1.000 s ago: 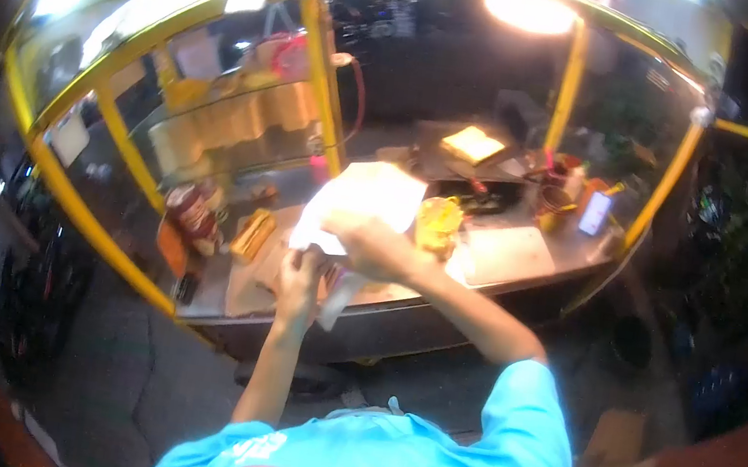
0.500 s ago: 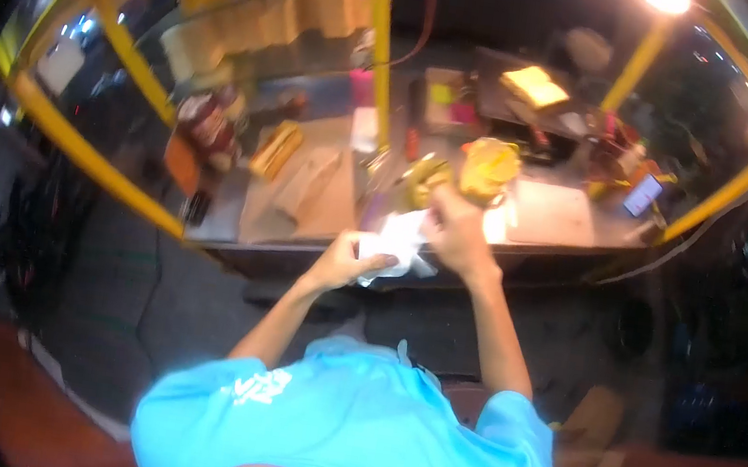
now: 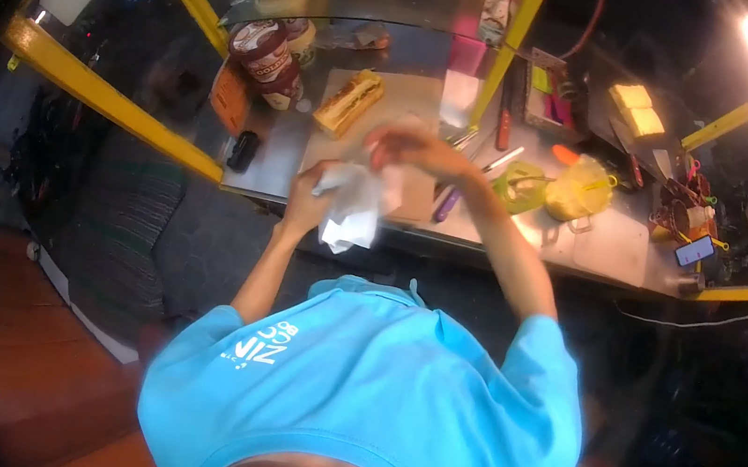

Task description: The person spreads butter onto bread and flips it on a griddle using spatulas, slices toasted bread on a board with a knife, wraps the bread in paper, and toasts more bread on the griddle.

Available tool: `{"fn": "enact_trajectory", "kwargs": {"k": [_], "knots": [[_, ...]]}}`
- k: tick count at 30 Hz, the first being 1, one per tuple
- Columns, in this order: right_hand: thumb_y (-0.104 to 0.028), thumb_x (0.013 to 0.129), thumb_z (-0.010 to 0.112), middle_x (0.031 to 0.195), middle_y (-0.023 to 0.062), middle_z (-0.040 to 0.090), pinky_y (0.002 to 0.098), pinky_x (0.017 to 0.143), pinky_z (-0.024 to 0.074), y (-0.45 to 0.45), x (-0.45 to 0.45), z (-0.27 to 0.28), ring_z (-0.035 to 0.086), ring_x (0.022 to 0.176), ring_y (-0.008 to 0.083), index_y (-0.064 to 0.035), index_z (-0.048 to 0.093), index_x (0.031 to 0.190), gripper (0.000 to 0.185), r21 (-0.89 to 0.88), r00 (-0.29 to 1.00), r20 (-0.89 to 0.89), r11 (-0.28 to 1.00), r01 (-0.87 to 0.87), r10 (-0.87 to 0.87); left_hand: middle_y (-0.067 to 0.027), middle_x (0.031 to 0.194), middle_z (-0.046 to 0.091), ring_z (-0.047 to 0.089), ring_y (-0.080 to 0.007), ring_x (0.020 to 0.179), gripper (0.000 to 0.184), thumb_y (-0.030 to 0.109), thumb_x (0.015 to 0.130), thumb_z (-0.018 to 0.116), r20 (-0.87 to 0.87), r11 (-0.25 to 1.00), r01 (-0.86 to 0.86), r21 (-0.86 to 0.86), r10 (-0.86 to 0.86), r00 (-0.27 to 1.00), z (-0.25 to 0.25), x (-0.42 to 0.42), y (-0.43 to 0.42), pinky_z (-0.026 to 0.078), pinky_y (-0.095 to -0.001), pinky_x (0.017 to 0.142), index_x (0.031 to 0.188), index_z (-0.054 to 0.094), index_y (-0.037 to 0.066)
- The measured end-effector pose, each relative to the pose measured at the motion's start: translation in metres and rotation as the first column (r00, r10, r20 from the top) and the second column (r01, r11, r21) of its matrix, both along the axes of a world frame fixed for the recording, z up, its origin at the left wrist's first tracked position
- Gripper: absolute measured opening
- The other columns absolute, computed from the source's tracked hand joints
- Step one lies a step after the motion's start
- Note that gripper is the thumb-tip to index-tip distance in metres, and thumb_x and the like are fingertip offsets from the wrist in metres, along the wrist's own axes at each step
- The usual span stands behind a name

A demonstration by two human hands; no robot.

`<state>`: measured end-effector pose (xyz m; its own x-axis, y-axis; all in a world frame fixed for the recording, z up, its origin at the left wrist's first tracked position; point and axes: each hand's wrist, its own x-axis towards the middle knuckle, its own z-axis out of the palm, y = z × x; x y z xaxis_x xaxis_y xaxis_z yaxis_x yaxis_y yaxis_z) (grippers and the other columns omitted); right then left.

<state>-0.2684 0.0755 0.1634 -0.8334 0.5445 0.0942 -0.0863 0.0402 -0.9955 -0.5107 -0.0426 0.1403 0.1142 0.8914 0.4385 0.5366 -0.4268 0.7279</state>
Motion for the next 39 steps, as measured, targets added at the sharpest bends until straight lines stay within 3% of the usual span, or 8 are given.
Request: {"fn": "enact_trajectory", "kwargs": {"k": [2, 7, 11, 16, 18, 19, 22, 39], "knots": [[-0.013, 0.074, 0.071, 0.114, 0.0098, 0.061, 0.0358, 0.099, 0.042, 0.048, -0.016, -0.011, 0.056, 0.114, 0.0213, -0.0089, 0.052, 0.126, 0.056, -0.19, 0.998, -0.042, 0.98, -0.052, 0.045, -0.0253, 0.103, 0.066, 0.063, -0.041, 0.101, 0.032, 0.003, 0.084, 0.057, 0.149, 0.974, -0.137, -0.181, 0.164, 0.975, -0.003, -0.025, -0.004, 0.049, -0.0412, 0.086, 0.115, 0.059, -0.004], [-0.019, 0.061, 0.083, 0.131, 0.0115, 0.052, 0.0455, 0.108, 0.0353, 0.092, -0.067, -0.06, 0.045, 0.127, 0.0303, -0.0148, 0.041, 0.138, 0.087, 0.505, 0.432, 0.863, 0.409, -0.76, -0.264, -0.0255, 0.116, 0.059, 0.058, -0.0392, 0.111, 0.035, 0.006, 0.092, 0.048, 0.058, 0.914, -0.361, -0.187, 0.377, 0.924, 0.011, -0.059, -0.025, 0.044, -0.0409, 0.094, 0.125, 0.054, -0.004], [-0.023, 0.069, 0.079, 0.105, 0.0106, 0.064, 0.0396, 0.097, 0.0445, 0.104, -0.061, -0.045, 0.061, 0.104, 0.0323, -0.0116, 0.042, 0.13, 0.073, 0.24, 0.386, 0.923, 0.764, -0.599, 0.013, -0.0239, 0.132, 0.047, 0.047, -0.0389, 0.123, 0.047, 0.003, 0.092, 0.043, 0.06, 0.877, -0.479, 0.036, 0.476, 0.877, 0.015, -0.063, -0.016, 0.036, -0.0424, 0.104, 0.138, 0.044, -0.001], [-0.028, 0.082, 0.062, 0.122, 0.0134, 0.059, 0.0364, 0.1, 0.0437, 0.024, 0.03, -0.107, 0.055, 0.116, 0.0204, -0.0127, 0.013, 0.153, 0.087, -0.526, 0.903, 0.42, 0.836, 0.156, 0.096, -0.0229, 0.152, 0.026, 0.022, -0.0408, 0.141, 0.065, -0.001, 0.086, 0.041, 0.115, 0.943, -0.331, -0.025, 0.331, 0.936, 0.005, -0.042, 0.021, 0.018, -0.0457, 0.116, 0.149, 0.027, 0.003], [-0.024, 0.08, 0.058, 0.113, 0.0133, 0.066, 0.0424, 0.089, 0.0535, -0.014, 0.075, -0.198, 0.066, 0.099, 0.027, -0.0056, 0.048, 0.136, 0.06, -0.659, 0.885, 0.441, 0.615, 0.433, -0.15, -0.0224, 0.153, 0.023, 0.015, -0.0413, 0.144, 0.068, 0.001, 0.086, 0.044, 0.088, 0.968, -0.241, -0.075, 0.247, 0.965, 0.006, -0.027, 0.036, 0.012, -0.0492, 0.117, 0.15, 0.022, 0.004], [-0.023, 0.083, 0.054, 0.101, 0.013, 0.069, 0.0443, 0.082, 0.0561, -0.055, 0.084, -0.182, 0.069, 0.088, 0.0294, -0.0037, 0.059, 0.122, 0.044, -0.945, 0.907, 0.213, 0.158, 0.285, -0.362, -0.0224, 0.153, 0.023, 0.015, -0.0413, 0.144, 0.068, 0.001, 0.086, 0.044, 0.095, 0.972, -0.22, -0.079, 0.227, 0.969, 0.004, -0.021, 0.042, 0.012, -0.0492, 0.117, 0.15, 0.022, 0.004], [-0.029, 0.082, 0.046, 0.103, 0.0215, 0.066, 0.043, 0.075, 0.0566, -0.144, 0.114, -0.151, 0.067, 0.086, 0.0317, 0.0038, 0.058, 0.115, 0.048, -0.984, 0.744, -0.177, 0.131, -0.12, -0.644, -0.0191, 0.154, 0.027, 0.018, -0.0366, 0.145, 0.064, -0.003, 0.088, 0.043, 0.01, 0.99, -0.138, 0.03, 0.138, 0.99, -0.005, 0.003, 0.067, 0.014, -0.0437, 0.118, 0.149, 0.027, 0.005], [-0.032, 0.086, 0.047, 0.117, 0.0205, 0.062, 0.0429, 0.088, 0.0533, -0.112, 0.068, -0.095, 0.064, 0.102, 0.0328, 0.0013, 0.052, 0.128, 0.053, -0.891, 0.311, -0.454, 0.428, -0.151, -0.835, -0.0223, 0.146, 0.037, 0.023, -0.0373, 0.143, 0.052, 0.01, 0.09, 0.053, -0.348, 0.845, 0.533, 0.042, -0.488, 0.801, 0.035, 0.162, 0.07, 0.014, -0.0591, 0.113, 0.14, 0.04, 0.002]]}}
